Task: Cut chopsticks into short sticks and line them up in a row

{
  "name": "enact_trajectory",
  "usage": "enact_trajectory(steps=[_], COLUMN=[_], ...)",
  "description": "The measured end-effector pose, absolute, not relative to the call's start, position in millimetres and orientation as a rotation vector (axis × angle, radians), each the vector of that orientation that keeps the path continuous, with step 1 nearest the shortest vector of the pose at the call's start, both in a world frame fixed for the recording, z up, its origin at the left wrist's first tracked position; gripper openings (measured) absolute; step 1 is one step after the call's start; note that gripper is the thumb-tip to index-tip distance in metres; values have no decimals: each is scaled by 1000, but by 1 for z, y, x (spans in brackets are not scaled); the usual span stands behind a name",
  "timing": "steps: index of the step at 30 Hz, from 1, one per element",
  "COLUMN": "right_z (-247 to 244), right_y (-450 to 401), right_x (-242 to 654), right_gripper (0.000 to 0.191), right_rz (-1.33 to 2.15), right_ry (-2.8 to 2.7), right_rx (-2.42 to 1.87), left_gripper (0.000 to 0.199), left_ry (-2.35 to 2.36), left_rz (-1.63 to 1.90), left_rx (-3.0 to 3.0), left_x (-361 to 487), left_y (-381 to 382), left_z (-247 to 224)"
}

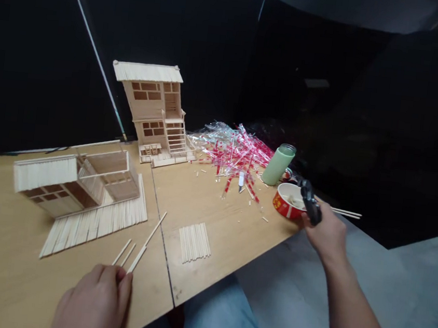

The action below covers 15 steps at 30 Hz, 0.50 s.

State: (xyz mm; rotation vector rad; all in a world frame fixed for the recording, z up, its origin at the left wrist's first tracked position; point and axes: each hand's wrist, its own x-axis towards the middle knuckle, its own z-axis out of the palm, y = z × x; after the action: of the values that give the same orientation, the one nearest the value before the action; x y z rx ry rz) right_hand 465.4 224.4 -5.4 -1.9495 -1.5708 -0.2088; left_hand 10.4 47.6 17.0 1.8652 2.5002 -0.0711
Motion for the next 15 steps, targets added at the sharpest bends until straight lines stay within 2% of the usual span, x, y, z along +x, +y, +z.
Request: enact_trajectory(steps=[4, 10, 15], right_z=[-2, -5, -8], right_y=[222, 220, 196], right_x=[466, 461, 486], right_gripper=[27, 30, 35], right_rz=[-236, -276, -439], right_ry=[-1575, -1487, -1415], right_rx=[-2008, -2069, -2009], left_gripper=[37, 31, 29], left_ry=[2524, 2559, 2568], left_rz=[-206, -207, -180], left_rx=[1893, 1894, 1917], left_x=[19, 23, 22], left_y=[50, 45, 44], left_z=[23, 21, 20])
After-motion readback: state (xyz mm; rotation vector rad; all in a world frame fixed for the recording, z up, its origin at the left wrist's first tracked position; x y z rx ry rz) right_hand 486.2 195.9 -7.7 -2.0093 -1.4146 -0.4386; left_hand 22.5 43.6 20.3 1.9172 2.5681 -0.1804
